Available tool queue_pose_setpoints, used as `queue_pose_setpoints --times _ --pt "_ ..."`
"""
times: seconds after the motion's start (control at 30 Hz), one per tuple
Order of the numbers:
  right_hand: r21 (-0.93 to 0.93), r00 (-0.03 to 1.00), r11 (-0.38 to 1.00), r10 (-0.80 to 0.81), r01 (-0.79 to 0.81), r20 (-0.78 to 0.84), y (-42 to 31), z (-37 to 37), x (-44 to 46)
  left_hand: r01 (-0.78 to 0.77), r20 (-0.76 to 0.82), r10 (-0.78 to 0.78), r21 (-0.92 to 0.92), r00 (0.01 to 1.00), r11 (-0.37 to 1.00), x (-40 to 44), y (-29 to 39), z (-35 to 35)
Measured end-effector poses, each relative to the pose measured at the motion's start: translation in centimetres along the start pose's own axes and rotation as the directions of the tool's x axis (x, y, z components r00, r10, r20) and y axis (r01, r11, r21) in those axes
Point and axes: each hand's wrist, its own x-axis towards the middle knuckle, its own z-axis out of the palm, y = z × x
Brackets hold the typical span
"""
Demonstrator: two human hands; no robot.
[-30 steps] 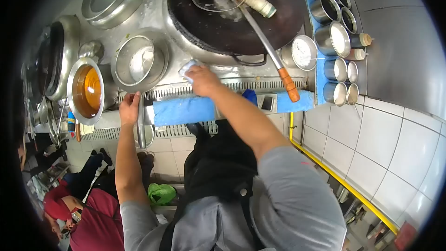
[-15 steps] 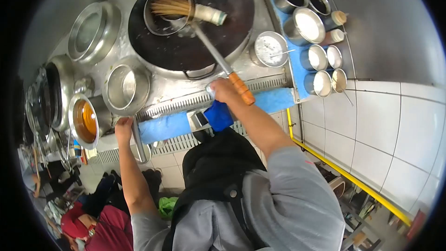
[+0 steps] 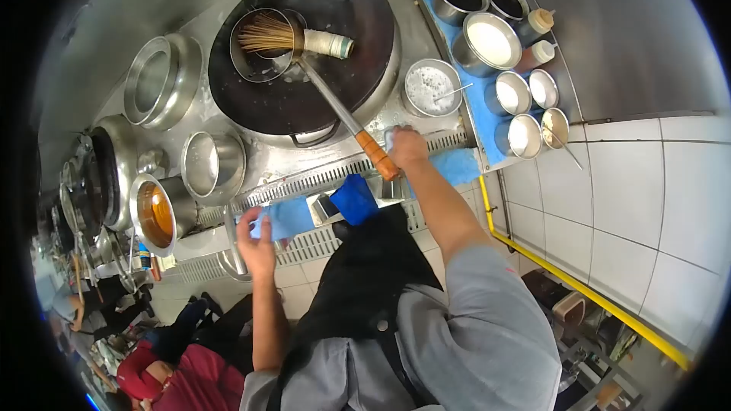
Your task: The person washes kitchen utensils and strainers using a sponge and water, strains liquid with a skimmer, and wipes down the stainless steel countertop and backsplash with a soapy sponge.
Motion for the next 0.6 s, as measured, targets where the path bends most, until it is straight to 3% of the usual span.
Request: queue_pose_setpoints --times 0.13,0.23,0.33,0.43,0.5,0.6 --pt "0.097 0.986 0.987 -0.137 0.127 0.096 1.5 -0.2 1.6 0.091 0.166 -0.067 -0.137 0.984 0.986 1.8 6.2 3.5" --pt "0.572 0.975 0.790 -0.160 0.221 -0.155 1.0 -3.4 0.3 0.212 0.213 -0.146 -0.333 0.966 0.919 3.4 8.3 7.0" --pt "0.777 0.968 0.614 0.078 0.141 -0.237 -1.3 -9.9 0.2 0.303 0.257 -0.213 -0.394 0.943 0.868 4.3 9.5 9.1" --pt "0.695 0.909 0.693 0.144 0.189 -0.390 2.7 -12.3 4.7 0.342 0.257 -0.259 -0.369 0.931 0.864 5.1 9.3 10.4" --pt "0.449 0.956 0.887 0.028 0.111 -0.292 5.8 -12.0 8.1 0.389 0.242 -0.321 -0.332 0.916 0.859 4.4 8.6 10.9" --pt "0.326 0.977 0.935 -0.076 0.139 -0.199 6.9 -9.6 10.3 0.334 0.239 -0.287 -0.190 0.928 0.923 2.2 5.9 11.8"
